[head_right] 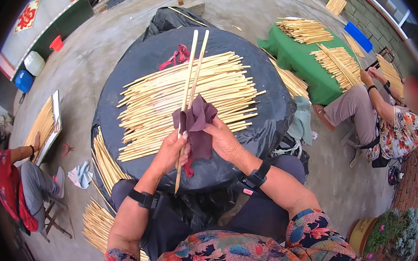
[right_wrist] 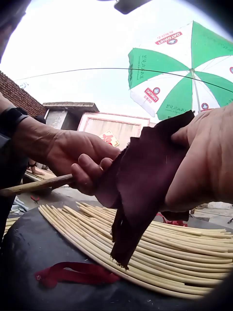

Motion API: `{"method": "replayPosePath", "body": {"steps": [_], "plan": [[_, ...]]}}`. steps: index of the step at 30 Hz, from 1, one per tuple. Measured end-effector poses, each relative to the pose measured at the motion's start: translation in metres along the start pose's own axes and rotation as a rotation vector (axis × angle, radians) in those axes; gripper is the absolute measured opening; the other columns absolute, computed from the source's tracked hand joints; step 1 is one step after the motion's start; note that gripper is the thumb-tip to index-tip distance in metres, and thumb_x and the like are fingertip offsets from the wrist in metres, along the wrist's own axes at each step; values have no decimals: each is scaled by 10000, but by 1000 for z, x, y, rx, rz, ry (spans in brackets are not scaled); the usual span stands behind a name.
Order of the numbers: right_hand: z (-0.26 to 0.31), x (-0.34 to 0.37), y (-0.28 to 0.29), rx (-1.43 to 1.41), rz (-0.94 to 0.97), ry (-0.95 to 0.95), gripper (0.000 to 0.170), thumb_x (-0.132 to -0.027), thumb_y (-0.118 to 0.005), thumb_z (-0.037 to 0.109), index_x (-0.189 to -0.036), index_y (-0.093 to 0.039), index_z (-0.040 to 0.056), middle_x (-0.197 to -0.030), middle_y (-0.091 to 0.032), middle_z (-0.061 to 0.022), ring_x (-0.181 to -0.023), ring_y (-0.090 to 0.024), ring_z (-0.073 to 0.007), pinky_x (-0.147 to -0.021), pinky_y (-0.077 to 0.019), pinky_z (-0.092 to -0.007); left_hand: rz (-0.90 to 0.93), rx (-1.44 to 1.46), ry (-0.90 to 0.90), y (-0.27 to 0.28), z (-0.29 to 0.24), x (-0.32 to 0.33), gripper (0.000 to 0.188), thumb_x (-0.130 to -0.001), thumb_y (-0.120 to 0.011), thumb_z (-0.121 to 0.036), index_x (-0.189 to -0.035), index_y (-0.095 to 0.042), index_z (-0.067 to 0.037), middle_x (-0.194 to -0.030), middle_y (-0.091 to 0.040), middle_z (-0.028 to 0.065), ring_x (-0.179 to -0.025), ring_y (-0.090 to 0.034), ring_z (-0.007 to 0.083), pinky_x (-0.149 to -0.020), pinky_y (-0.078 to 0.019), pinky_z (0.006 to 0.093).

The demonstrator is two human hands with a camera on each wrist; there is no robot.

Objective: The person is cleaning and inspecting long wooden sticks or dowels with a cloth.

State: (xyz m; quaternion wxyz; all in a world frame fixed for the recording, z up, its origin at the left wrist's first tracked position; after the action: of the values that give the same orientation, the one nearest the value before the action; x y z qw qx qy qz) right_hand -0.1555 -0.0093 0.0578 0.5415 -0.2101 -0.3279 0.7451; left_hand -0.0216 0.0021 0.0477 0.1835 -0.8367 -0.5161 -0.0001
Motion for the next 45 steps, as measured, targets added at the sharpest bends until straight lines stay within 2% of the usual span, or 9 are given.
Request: {"method": "replayPosePath", "body": {"steps": [2,4,8,11,18,32,36,40,45], "plan": [[-11,6,-6,158,-101,-106,346,-824,-574,146,-1131,-466,25,-1036,-535,-42,-974,-497,-126,-854,-400,-271,-44,-62,209,-2,17,-2,165,-917,-382,-200,-886,-455,-55,-581,-436,18,-443,-402,84,-398,-349,212],[-23,3,2,177,-72,-105,314,-823,-587,167,-1085,-487,25,-961,-541,-25,-897,-504,-102,-803,-415,-254,101,-215,249,-25,15,5,151,-895,-329,-147,-826,-429,-57,-574,-409,26,-434,-385,95,-383,-347,232],[-20,-1,0,166,-135,-7,309,-814,-593,158,-1075,-491,28,-979,-569,-39,-861,-540,-111,-788,-434,-266,76,125,372,-31,27,4,149,-912,-321,-218,-898,-420,-107,-582,-337,-17,-465,-322,74,-409,-306,208],[-6,-9,-3,150,-226,101,221,-827,-582,184,-985,-532,39,-870,-570,-5,-776,-528,-79,-717,-436,-236,24,153,349,-39,18,1,189,-925,-334,-282,-891,-413,-114,-594,-311,-33,-470,-292,65,-414,-268,202],[27,-30,11,17,-332,308,224,-853,-536,181,-1018,-511,32,-909,-566,-21,-807,-544,-103,-730,-444,-255,-20,-43,252,-52,15,7,249,-929,-362,-309,-884,-437,-76,-599,-305,-33,-461,-265,56,-400,-239,199],[116,-42,116,-149,-649,593,187,-829,-566,158,-900,-498,-1,-885,-567,-86,-770,-584,-166,-661,-497,-315,49,-400,294,-64,3,47,249,-925,-373,-284,-887,-482,-63,-616,-357,-35,-490,-318,47,-411,-290,191],[144,-32,148,-235,-783,679,176,-880,-490,168,-994,-500,34,-983,-578,-88,-848,-586,-213,-765,-495,-365,19,-447,333,-51,3,83,251,-923,-375,-268,-928,-501,-51,-602,-368,-33,-486,-324,39,-406,-290,183],[153,-23,136,-236,-649,666,282,-879,-493,241,-1061,-467,27,-1035,-550,-97,-891,-574,-234,-785,-485,-383,-139,-112,336,-30,5,97,273,-918,-378,-261,-966,-516,-30,-596,-411,-17,-473,-335,40,-397,-287,171],[93,-19,64,-225,-309,308,388,-896,-443,327,-1154,-442,37,-1129,-518,-85,-1034,-506,-216,-904,-398,-374,-217,30,117,-36,-14,56,288,-909,-362,-213,-958,-535,12,-693,-561,57,-470,-384,56,-385,-305,175]]}}
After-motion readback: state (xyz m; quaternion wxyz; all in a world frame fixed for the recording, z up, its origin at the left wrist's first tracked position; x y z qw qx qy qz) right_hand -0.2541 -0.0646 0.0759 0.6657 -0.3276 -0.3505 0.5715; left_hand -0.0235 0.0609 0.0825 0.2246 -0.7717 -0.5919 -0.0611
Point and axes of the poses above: each hand's wrist, its own x-axis away from the middle knuckle, its own y-axis out of the back of the hand, z = x × y, the point moved 5 cm from there along -x, towards the middle knuckle
